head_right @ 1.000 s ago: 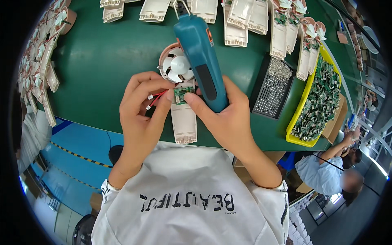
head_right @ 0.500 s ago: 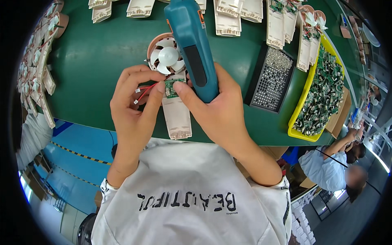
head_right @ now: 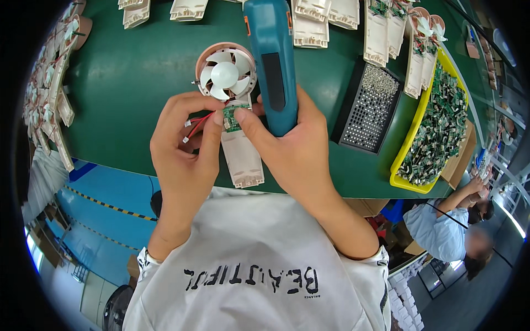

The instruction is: Assembling the internal components of handheld fans, including connecting wiring and securing parts using an electric screwdriver.

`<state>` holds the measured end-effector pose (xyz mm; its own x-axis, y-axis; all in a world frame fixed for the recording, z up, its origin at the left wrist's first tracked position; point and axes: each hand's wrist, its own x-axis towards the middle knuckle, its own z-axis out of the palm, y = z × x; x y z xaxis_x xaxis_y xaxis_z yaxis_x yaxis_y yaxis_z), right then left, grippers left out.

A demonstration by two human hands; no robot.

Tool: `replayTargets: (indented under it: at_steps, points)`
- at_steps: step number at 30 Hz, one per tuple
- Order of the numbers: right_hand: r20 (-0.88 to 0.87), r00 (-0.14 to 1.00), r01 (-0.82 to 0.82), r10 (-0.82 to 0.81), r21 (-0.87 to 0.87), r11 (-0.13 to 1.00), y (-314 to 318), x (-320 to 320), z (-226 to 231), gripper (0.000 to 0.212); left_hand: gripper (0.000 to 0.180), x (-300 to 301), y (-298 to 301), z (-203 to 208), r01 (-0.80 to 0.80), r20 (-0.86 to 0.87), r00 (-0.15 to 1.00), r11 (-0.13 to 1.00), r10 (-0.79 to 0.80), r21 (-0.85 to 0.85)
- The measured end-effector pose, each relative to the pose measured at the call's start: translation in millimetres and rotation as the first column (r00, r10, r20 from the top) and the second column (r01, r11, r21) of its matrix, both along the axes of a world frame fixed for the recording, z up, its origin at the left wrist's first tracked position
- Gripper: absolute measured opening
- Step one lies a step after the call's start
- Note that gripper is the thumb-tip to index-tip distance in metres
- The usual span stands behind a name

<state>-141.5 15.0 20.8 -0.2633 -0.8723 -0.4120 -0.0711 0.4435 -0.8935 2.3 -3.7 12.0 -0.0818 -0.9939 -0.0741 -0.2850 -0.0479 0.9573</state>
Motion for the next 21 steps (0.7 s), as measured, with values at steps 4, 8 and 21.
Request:
replayTargets:
  at_steps: [4,8,21]
  points:
    - [0.025,1.0,0.013,-0.014,0.023,1.0,-2.1,0.2,1.3,0.027,0.012,-0.2,3.3,-2.2,-0.021,-0.011,1.0,1.0,0.021,0.002]
    - [0.03,0.999,0.022,-0.023,0.039,0.999,-1.9,2.1,1.2,0.029,0.012,0.0,4.2,-2.7,-0.019,0.022,1.0,0.999,0.02,-0.031]
    - [-0.019,0.999,0.042,-0.041,0.018,0.999,-2.5,-0.3,-2.1,0.028,0.025,-0.9,2.4,-6.8,0.08,0.041,0.996,0.989,-0.076,-0.121]
